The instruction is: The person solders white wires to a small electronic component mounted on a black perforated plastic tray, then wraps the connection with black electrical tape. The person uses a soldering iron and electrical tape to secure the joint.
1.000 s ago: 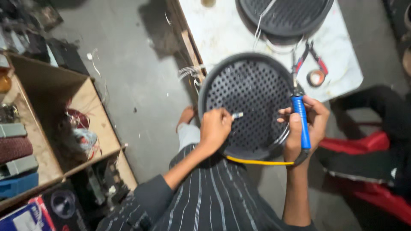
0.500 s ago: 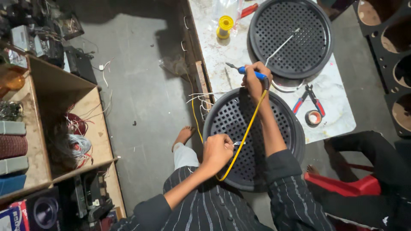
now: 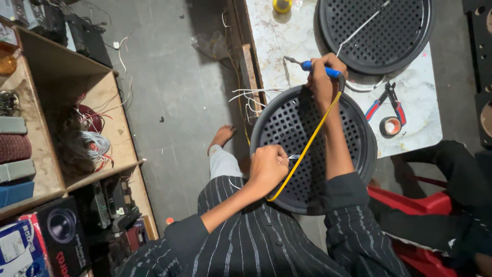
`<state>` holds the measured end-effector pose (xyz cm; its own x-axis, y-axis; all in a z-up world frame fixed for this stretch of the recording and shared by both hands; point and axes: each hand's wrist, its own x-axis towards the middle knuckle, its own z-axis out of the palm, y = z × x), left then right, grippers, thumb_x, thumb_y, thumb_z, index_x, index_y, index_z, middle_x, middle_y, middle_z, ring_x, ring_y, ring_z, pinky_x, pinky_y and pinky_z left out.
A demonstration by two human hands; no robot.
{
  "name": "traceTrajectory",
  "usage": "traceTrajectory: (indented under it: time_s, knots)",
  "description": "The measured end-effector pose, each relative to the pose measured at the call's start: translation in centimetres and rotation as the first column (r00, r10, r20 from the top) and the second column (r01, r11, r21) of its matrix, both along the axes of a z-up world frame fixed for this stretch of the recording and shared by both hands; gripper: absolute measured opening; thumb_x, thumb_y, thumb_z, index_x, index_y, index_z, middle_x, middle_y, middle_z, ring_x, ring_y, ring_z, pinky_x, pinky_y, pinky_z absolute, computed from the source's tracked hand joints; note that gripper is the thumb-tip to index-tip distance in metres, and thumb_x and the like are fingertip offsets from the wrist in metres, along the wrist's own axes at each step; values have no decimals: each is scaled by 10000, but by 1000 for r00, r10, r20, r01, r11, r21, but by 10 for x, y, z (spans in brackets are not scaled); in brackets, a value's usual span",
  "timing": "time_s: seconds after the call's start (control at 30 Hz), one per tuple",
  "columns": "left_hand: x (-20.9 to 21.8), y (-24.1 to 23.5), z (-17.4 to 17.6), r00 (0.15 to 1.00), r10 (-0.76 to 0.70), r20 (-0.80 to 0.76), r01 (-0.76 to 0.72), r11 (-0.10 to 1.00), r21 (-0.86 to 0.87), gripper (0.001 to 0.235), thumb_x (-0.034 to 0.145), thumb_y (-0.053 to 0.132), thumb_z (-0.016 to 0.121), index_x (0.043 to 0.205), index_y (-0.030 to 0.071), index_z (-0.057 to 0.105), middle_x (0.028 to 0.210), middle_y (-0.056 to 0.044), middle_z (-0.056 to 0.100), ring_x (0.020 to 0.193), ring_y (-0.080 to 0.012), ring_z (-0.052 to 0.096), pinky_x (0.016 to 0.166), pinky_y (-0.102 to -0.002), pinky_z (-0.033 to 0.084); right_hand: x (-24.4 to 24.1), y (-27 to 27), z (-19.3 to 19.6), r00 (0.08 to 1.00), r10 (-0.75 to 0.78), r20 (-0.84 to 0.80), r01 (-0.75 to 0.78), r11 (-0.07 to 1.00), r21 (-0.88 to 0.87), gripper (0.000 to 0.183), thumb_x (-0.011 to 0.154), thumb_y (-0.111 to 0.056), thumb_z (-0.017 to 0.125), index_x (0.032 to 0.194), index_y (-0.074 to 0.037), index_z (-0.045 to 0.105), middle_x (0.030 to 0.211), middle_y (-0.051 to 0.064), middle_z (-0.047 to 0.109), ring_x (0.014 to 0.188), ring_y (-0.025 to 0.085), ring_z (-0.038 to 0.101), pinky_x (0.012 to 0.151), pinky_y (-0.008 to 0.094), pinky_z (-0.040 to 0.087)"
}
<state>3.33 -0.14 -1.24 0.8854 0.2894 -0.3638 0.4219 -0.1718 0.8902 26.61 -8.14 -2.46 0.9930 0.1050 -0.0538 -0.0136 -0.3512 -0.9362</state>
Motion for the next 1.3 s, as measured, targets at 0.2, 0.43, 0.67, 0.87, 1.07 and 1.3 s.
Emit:
traceTrajectory:
  time_s: [0.2, 0.43, 0.67, 0.87, 1.07, 1.3]
  knots:
    - [1, 2, 1, 1000, -9, 0, 9, 1000, -2, 88, 740, 66, 674, 781, 19, 735, 735, -173, 717, 712, -317, 742, 694, -398, 586, 1, 5, 1, 1000, 0, -12, 0, 1000, -18, 249, 973, -199, 638, 810, -12, 650, 593, 58, 628, 466, 109, 599, 423, 250, 438]
    - [2, 0, 1, 1000, -13, 2, 13, 998, 63, 88, 738, 70, 678, 772, 28, 748, 741, -171, 721, 721, -337, 730, 708, -422, 576, 4, 4, -1, 1000, 22, 2, -22, 1000, -19, 232, 965, -185, 647, 825, -1, 664, 612, 60, 645, 484, 110, 615, 453, 246, 477]
    - [1, -1, -2, 1000, 3, 17, -4, 999, 38, 102, 737, 65, 655, 774, 24, 740, 741, -189, 705, 724, -347, 727, 704, -421, 581, 3, 3, -5, 999, 37, 17, -38, 999, 28, 240, 968, -190, 654, 824, 2, 657, 608, 68, 633, 487, 119, 611, 460, 255, 482]
    - [1, -3, -6, 999, 15, 49, -19, 996, 83, 107, 725, 55, 658, 778, 25, 746, 747, -196, 704, 719, -352, 725, 697, -421, 582, 5, -1, -10, 999, 36, 4, -36, 998, 59, 236, 971, -199, 657, 829, -11, 655, 612, 65, 638, 486, 118, 616, 452, 255, 471]
    - [2, -3, -9, 1000, -11, -3, 11, 999, 48, 89, 730, 84, 697, 783, 36, 750, 731, -165, 725, 714, -312, 749, 716, -394, 593, 7, -1, -14, 998, 54, 29, -57, 995, 82, 232, 978, -196, 661, 836, -12, 656, 617, 61, 640, 485, 113, 608, 454, 251, 474]
    - [1, -2, -6, 1000, -21, 6, 20, 997, 78, 98, 735, 76, 685, 786, 35, 758, 726, -177, 718, 710, -323, 741, 712, -399, 592, 5, 1, -13, 999, 29, 14, -30, 994, 106, 226, 982, -194, 663, 844, -15, 679, 631, 48, 643, 503, 98, 611, 464, 248, 499]
